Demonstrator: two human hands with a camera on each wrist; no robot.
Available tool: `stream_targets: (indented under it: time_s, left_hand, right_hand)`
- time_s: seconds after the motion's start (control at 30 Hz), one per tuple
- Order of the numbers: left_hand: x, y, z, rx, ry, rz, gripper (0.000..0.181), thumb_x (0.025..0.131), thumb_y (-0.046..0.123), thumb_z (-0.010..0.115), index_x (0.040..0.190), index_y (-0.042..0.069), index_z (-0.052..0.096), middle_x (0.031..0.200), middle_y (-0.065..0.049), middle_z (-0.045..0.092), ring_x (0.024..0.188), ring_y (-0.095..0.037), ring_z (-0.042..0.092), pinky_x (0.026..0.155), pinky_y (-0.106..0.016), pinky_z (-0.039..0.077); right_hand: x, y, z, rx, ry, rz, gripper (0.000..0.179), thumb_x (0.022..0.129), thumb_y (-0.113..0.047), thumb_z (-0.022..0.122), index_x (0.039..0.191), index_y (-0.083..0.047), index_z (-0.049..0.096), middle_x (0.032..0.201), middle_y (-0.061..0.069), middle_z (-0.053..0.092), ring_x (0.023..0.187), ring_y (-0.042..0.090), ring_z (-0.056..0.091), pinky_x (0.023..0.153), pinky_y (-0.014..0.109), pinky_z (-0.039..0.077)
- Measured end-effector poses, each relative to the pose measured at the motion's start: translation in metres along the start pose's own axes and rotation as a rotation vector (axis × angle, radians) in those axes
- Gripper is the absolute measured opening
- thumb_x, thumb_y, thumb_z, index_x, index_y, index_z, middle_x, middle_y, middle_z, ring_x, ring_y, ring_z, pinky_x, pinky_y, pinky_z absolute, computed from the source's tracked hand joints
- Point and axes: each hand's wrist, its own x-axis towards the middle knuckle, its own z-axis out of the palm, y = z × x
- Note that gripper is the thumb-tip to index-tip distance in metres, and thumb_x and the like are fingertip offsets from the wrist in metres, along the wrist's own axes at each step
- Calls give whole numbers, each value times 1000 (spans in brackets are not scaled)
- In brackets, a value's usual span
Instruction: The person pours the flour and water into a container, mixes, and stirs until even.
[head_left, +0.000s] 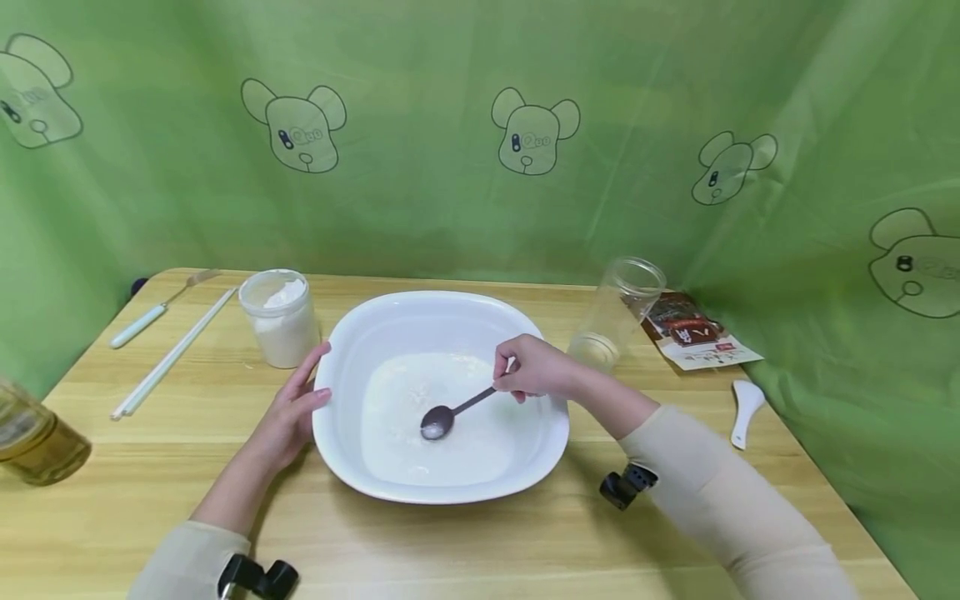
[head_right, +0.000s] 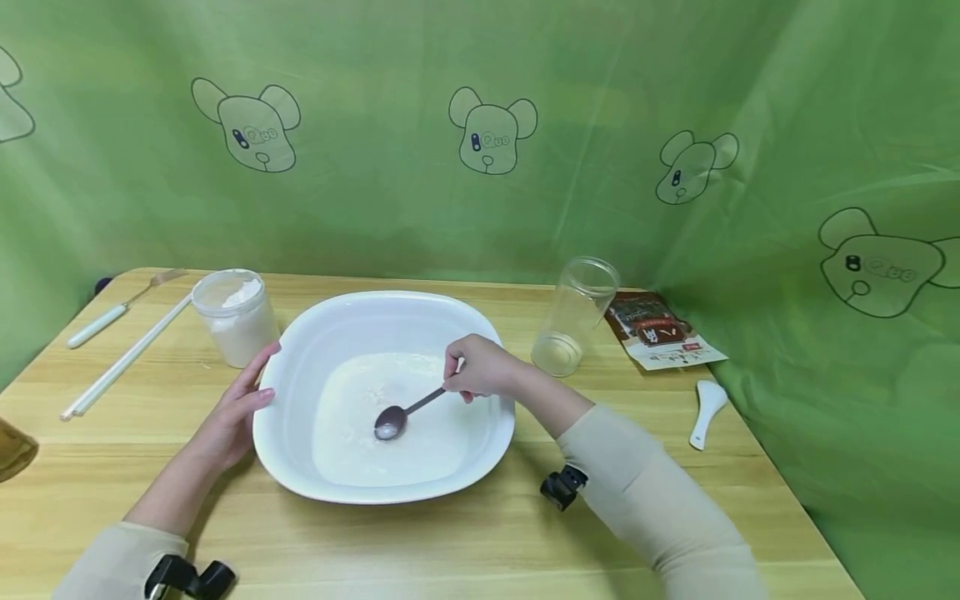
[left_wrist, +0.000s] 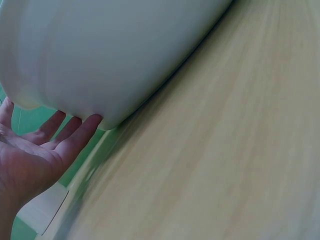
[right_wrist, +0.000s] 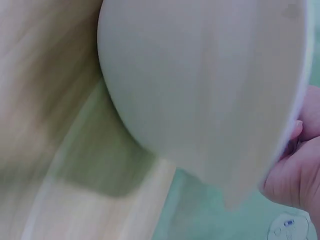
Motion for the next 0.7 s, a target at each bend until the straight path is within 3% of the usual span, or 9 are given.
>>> stream_targets:
  time_s: [0.33,0.53,0.7]
  left_hand:
    - [0,0,0,-2,1,-8,64,83,5,44,139,19,15,130,-20,19,96,-19,51,73,-35,47]
    - [0,1,-1,-1,2,-7,63,83,5,44,139,19,16,129,-20,20,95,-19,51,72,-35,48]
    - [0,0,0,-3,1,-9,63,84,4,43,138,20,17,129,-19,21,96,-20,51,72,-35,48]
  right_hand:
    - [-9,11,-25,-109,188,-1,7,77,1,57,72,-1,54,47,4,49,42,14,47,41,22,32]
    - [6,18,-26,-102,300,-28,6,77,-1,58,73,0,54,49,6,52,43,14,49,41,22,35]
    - [22,16,-16,-41,318,-48,7,78,-3,59,78,1,53,58,12,56,48,16,53,43,23,37]
